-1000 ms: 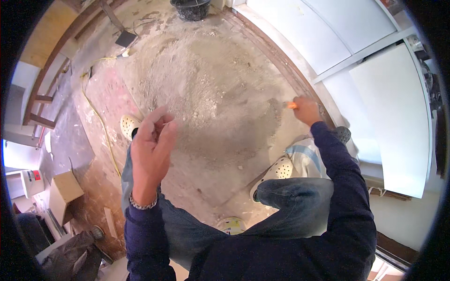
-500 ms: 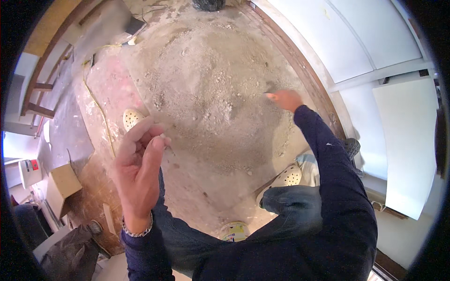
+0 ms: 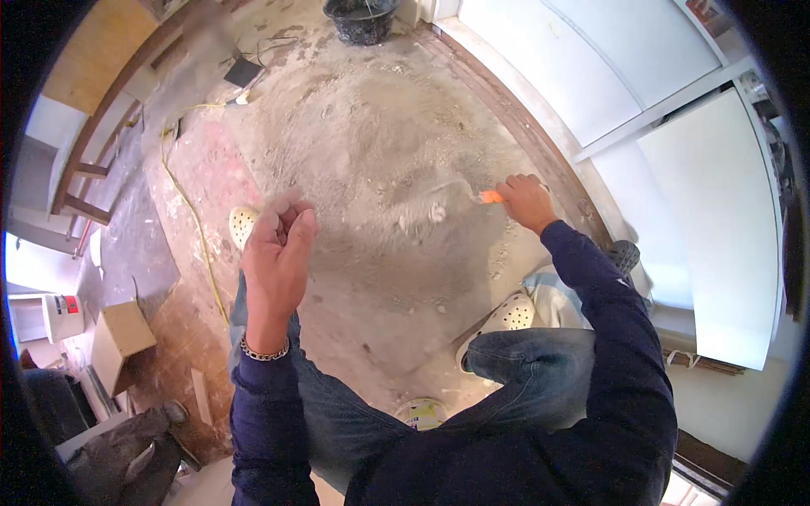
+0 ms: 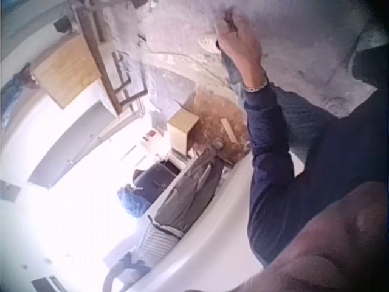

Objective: Leveling a concrete floor using a trowel.

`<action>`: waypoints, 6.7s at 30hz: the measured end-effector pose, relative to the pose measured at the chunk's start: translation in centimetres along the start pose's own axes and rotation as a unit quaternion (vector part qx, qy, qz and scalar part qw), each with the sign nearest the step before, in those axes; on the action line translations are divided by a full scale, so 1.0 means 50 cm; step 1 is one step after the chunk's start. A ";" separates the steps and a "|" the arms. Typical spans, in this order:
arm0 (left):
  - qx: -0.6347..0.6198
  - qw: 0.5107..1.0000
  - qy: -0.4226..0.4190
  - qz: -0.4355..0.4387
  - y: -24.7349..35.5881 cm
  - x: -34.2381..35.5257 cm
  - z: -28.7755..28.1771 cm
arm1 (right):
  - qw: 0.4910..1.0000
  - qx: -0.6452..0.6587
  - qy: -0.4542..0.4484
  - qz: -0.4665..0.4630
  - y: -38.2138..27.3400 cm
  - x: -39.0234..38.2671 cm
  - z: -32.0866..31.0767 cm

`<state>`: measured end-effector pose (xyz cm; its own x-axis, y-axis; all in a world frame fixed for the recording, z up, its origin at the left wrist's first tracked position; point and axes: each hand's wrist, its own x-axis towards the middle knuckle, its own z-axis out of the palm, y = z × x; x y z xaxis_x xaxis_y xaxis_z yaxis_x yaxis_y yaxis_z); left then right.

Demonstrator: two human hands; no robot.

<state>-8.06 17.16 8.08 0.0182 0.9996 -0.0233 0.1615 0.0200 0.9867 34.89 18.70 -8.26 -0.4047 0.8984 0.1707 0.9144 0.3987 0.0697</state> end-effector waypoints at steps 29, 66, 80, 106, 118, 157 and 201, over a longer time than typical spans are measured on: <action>-0.031 0.999 0.001 -0.030 0.026 0.000 -0.033 | 0.969 0.060 -0.143 0.194 0.039 0.063 0.118; -0.007 1.000 0.014 -0.024 -0.010 0.005 -0.037 | 0.991 0.017 -0.077 0.111 0.007 0.078 0.052; 0.037 0.998 -0.004 -0.047 -0.006 -0.003 -0.034 | 0.958 -0.006 0.000 0.288 0.160 -0.027 0.047; 0.035 0.997 0.055 -0.036 -0.011 0.014 -0.027 | 0.983 0.024 -0.162 0.083 -0.029 0.091 0.040; 0.012 0.999 0.032 -0.020 -0.028 0.012 -0.011 | 0.960 -0.017 -0.077 0.267 0.143 -0.133 0.012; -0.172 0.928 -0.318 -0.095 0.126 -0.164 0.273 | 0.806 0.519 0.061 0.276 -0.366 -0.001 -0.444; 0.437 0.843 -0.279 -0.145 -0.386 0.080 0.018 | 0.716 0.488 0.315 0.386 -0.161 -0.149 -0.631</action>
<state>-10.23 20.75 -11.19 0.2740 0.7848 -0.5560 0.8998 -0.0050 0.4363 30.70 3.01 20.91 0.5845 0.7814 0.2187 0.2993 0.0429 -0.9532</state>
